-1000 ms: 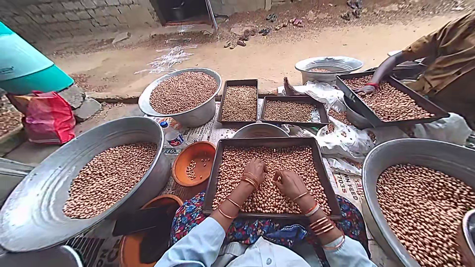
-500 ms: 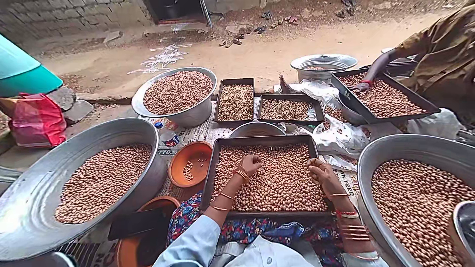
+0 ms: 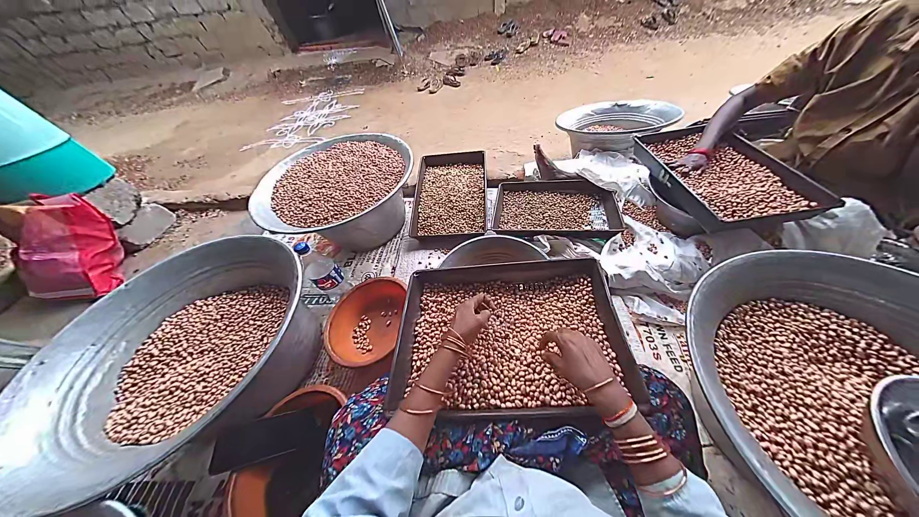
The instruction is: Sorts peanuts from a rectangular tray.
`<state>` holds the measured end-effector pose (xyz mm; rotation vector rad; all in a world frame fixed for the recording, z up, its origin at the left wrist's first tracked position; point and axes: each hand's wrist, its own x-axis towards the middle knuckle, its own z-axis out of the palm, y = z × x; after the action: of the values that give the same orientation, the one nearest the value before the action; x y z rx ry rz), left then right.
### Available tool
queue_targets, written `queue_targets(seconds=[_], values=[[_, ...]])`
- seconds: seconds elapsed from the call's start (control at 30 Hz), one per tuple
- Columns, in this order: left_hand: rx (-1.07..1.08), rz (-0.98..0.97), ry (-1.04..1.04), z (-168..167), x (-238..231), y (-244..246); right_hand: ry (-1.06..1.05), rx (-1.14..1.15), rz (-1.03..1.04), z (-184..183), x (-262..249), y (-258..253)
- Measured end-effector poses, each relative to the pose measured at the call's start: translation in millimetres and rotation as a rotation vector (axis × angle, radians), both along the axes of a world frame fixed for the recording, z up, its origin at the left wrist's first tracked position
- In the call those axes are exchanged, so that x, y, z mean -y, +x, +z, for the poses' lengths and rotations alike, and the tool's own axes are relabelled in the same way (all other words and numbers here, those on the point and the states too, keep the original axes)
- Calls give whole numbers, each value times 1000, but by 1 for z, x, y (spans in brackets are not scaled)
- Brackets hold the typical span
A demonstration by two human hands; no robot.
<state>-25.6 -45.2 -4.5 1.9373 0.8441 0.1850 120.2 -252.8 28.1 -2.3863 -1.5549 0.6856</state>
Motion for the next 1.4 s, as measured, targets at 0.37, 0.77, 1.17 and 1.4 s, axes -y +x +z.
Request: queue_targets(seconds=[0.37, 0.77, 1.17, 1.4], values=[[-265, -337, 285, 14, 67, -3, 810, -872, -422, -7, 9, 54], [170, -269, -667, 14, 75, -17, 42, 51, -130, -3, -14, 34], [41, 350, -276, -9, -19, -41, 49, -78, -166, -8, 7, 47], [-234, -24, 146, 12, 11, -26, 610, -810, -353, -15, 11, 50]])
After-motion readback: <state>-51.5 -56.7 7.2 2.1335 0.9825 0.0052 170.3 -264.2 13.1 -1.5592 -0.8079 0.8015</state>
